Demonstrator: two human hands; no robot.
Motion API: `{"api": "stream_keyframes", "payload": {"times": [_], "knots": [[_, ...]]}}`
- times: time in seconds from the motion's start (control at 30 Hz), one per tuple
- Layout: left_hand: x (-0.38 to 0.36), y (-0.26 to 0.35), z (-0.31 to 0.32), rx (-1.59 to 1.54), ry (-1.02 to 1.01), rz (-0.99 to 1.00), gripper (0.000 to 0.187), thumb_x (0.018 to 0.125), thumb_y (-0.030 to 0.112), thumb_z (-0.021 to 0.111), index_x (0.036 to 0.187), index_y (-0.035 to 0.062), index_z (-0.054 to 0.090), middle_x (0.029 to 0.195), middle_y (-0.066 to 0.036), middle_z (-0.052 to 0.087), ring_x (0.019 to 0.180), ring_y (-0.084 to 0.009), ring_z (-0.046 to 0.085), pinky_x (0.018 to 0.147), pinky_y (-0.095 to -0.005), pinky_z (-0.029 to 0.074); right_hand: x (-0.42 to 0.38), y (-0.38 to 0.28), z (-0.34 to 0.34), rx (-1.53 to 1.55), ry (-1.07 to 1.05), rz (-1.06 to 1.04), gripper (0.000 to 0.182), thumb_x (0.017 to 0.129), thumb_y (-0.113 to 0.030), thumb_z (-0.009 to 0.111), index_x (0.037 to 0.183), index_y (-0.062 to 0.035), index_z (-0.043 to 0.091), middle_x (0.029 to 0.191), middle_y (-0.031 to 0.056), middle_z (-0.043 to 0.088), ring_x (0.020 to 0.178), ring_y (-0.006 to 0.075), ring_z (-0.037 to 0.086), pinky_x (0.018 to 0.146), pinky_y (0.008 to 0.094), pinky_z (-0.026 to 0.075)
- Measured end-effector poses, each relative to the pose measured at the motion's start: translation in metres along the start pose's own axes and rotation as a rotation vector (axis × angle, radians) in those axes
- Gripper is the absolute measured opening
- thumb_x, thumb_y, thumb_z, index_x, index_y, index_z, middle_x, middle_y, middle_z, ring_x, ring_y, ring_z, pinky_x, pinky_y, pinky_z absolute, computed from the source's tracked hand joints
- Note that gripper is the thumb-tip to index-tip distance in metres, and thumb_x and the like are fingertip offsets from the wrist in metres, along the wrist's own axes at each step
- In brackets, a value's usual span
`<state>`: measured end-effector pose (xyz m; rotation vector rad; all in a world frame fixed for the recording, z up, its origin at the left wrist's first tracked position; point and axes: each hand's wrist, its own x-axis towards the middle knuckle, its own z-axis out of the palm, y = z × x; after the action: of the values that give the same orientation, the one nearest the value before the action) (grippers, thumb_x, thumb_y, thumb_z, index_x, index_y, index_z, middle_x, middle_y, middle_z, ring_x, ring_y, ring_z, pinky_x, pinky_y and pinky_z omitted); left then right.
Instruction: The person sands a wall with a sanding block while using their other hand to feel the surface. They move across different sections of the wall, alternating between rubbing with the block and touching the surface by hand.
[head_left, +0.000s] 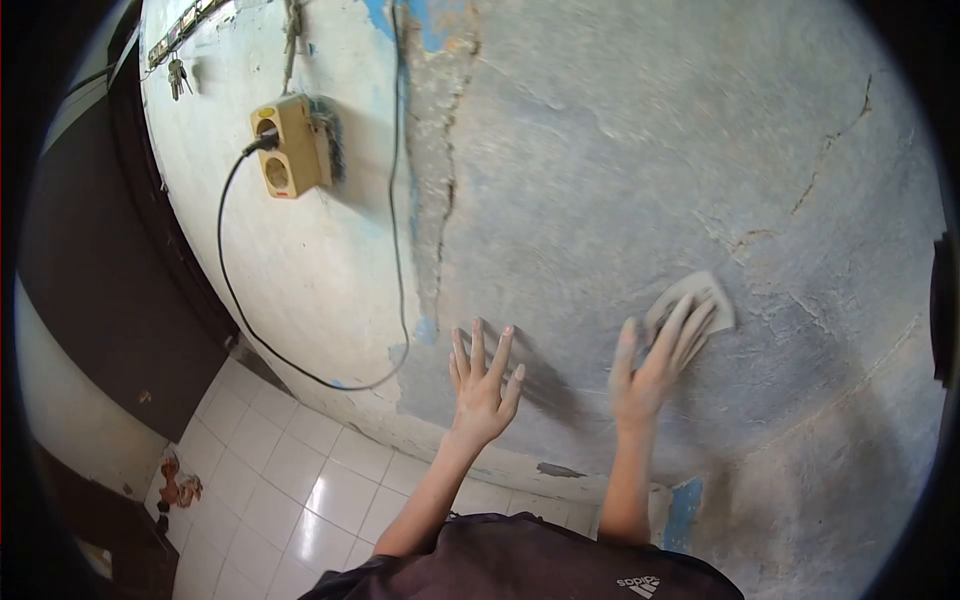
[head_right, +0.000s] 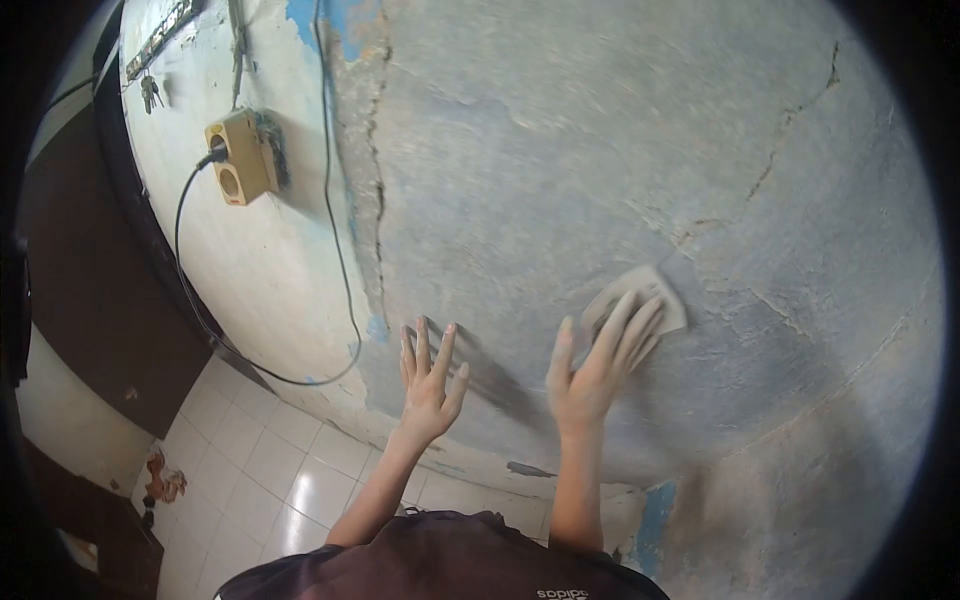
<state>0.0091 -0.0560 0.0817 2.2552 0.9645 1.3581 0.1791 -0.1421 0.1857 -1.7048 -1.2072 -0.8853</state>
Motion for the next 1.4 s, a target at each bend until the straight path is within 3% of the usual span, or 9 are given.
{"api": "stream_keyframes", "payload": {"times": [0.2, 0.3, 0.47, 0.7, 0.77, 0.87, 1.03, 1.2, 1.4], "knots": [[0.004, -0.051, -0.041, 0.116, -0.068, 0.027, 0.055, 0.095, 0.034, 0.054, 0.147, 0.0198, 0.043, 0.158, -0.021, 0.020, 0.142, -0.0543, 0.007, 0.108, -0.0683, 0.012, -0.095, -0.064, 0.061, -0.089, -0.267, 0.041, 0.075, 0.098, -0.038, 0.049, 0.147, 0.0122, 0.021, 0.153, 0.0367, 0.008, 0.144, 0.0503, 0.007, 0.115, 0.0585, 0.007], [0.005, -0.075, -0.050, 0.079, -0.088, 0.095, 0.054, 0.095, 0.033, 0.054, 0.146, 0.0199, 0.044, 0.158, -0.020, 0.021, 0.141, -0.0556, 0.008, 0.107, -0.0681, 0.013, -0.040, -0.076, 0.056, -0.123, -0.081, 0.056, 0.073, 0.099, -0.036, 0.046, 0.147, 0.0112, 0.021, 0.153, 0.0370, 0.010, 0.144, 0.0509, 0.009, 0.115, 0.0582, 0.009], [0.001, -0.087, -0.055, 0.001, -0.157, 0.160, 0.055, 0.094, 0.033, 0.055, 0.147, 0.0200, 0.043, 0.157, -0.020, 0.022, 0.140, -0.0567, 0.012, 0.108, -0.0675, 0.013, -0.002, -0.108, 0.044, -0.104, -0.044, 0.062, 0.068, 0.100, -0.032, 0.043, 0.148, 0.0102, 0.021, 0.152, 0.0368, 0.014, 0.143, 0.0505, 0.012, 0.115, 0.0575, 0.013], [-0.007, -0.118, -0.060, -0.062, -0.228, 0.125, 0.058, 0.096, 0.033, 0.053, 0.149, 0.0167, 0.038, 0.156, -0.026, 0.022, 0.141, -0.0572, 0.008, 0.109, -0.0674, 0.005, -0.130, -0.119, 0.100, -0.057, -0.341, 0.187, 0.067, 0.101, -0.034, 0.040, 0.147, 0.0113, 0.021, 0.152, 0.0365, 0.013, 0.143, 0.0506, 0.012, 0.114, 0.0587, 0.013], [-0.010, -0.128, -0.062, -0.034, -0.226, 0.149, 0.059, 0.096, 0.033, 0.053, 0.150, 0.0160, 0.037, 0.155, -0.027, 0.023, 0.141, -0.0575, 0.006, 0.109, -0.0673, 0.003, -0.115, -0.108, 0.094, -0.137, -0.363, 0.178, 0.068, 0.101, -0.034, 0.040, 0.147, 0.0110, 0.020, 0.153, 0.0363, 0.011, 0.143, 0.0503, 0.010, 0.114, 0.0590, 0.012], [-0.018, -0.131, -0.063, -0.057, -0.297, 0.079, 0.060, 0.095, 0.032, 0.054, 0.150, 0.0148, 0.035, 0.153, -0.031, 0.022, 0.141, -0.0576, 0.003, 0.109, -0.0672, 0.002, -0.046, -0.109, 0.067, -0.123, -0.187, 0.231, 0.068, 0.101, -0.035, 0.039, 0.148, 0.0092, 0.019, 0.153, 0.0360, 0.011, 0.144, 0.0501, 0.010, 0.115, 0.0587, 0.011], [-0.026, -0.138, -0.060, -0.076, -0.223, 0.092, 0.061, 0.095, 0.030, 0.055, 0.150, 0.0123, 0.036, 0.153, -0.031, 0.022, 0.141, -0.0577, 0.007, 0.108, -0.0681, 0.011, -0.013, -0.124, 0.074, -0.164, -0.061, -0.017, 0.064, 0.102, -0.034, 0.036, 0.150, 0.0051, 0.022, 0.154, 0.0338, 0.015, 0.143, 0.0501, 0.013, 0.115, 0.0580, 0.009], [-0.031, -0.146, -0.058, -0.066, -0.166, 0.062, 0.061, 0.093, 0.028, 0.056, 0.149, 0.0122, 0.037, 0.155, -0.028, 0.021, 0.141, -0.0565, 0.009, 0.108, -0.0661, 0.017, -0.084, -0.140, 0.101, -0.207, -0.459, -0.074, 0.063, 0.102, -0.038, 0.034, 0.148, 0.0034, 0.028, 0.154, 0.0309, 0.018, 0.144, 0.0472, 0.016, 0.115, 0.0609, 0.007], [-0.032, -0.146, -0.069, 0.076, -0.235, 0.053, 0.066, 0.093, 0.025, 0.058, 0.151, 0.0088, 0.031, 0.155, -0.031, 0.015, 0.140, -0.0574, 0.008, 0.112, -0.0606, 0.018, 0.033, -0.138, 0.064, -0.225, -0.134, -0.117, 0.066, 0.099, -0.043, 0.040, 0.149, -0.0016, 0.031, 0.154, 0.0285, 0.022, 0.144, 0.0440, 0.019, 0.113, 0.0638, 0.006]]}}
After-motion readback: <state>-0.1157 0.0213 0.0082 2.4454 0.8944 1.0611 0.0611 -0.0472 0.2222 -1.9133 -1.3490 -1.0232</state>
